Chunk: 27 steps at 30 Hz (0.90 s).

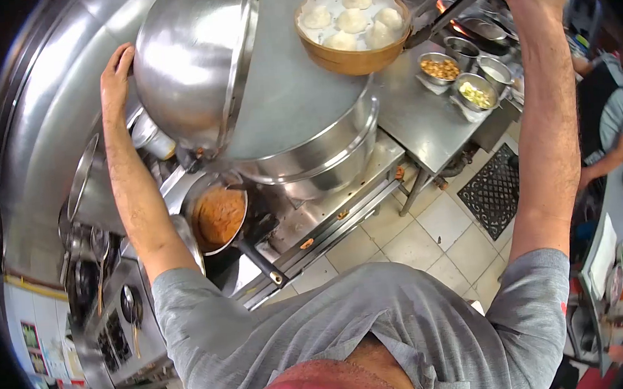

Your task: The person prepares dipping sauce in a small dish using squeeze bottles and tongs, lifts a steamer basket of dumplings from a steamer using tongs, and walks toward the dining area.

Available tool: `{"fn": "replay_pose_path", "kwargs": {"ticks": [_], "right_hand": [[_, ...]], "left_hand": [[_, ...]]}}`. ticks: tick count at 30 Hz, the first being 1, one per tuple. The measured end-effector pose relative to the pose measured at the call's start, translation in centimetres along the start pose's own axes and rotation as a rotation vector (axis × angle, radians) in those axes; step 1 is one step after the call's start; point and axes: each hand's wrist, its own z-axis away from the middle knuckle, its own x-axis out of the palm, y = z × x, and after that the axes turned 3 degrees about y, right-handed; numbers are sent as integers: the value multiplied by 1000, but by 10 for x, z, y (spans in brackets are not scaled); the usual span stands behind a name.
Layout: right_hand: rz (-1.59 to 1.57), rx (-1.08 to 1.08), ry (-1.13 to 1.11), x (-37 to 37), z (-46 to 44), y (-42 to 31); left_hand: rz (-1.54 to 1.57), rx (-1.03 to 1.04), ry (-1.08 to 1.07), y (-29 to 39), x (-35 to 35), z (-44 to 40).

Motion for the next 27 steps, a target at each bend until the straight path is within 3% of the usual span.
{"fn": "replay_pose_path", "kwargs": {"ticks": [5,7,8,11,12,13,20,25,27], "right_hand": [[204,-175,-27,-28,26,-62],[272,-169,50,-33,45,-87],[272,25,44,-56,50,-97],[537,-52,115,-61,93,-138],[592,-57,108,-64,109,-152],[648,-46,245,-70,126,-165],[948,-144,510,-52,248,-279],[1103,-215,682,-26,330,-355],[1152,-251,728,-13,362,-386]], "left_hand": [[-48,66,-109,16,34,-8],[-190,153,-145,35,54,-3],[-140,192,-174,47,65,2],[-378,433,-348,60,106,8],[-332,477,-371,63,118,6],[-400,521,-448,67,130,9],[-437,652,-798,69,150,-14],[-461,762,-786,41,182,-40],[-520,683,-735,51,178,-25]]}}
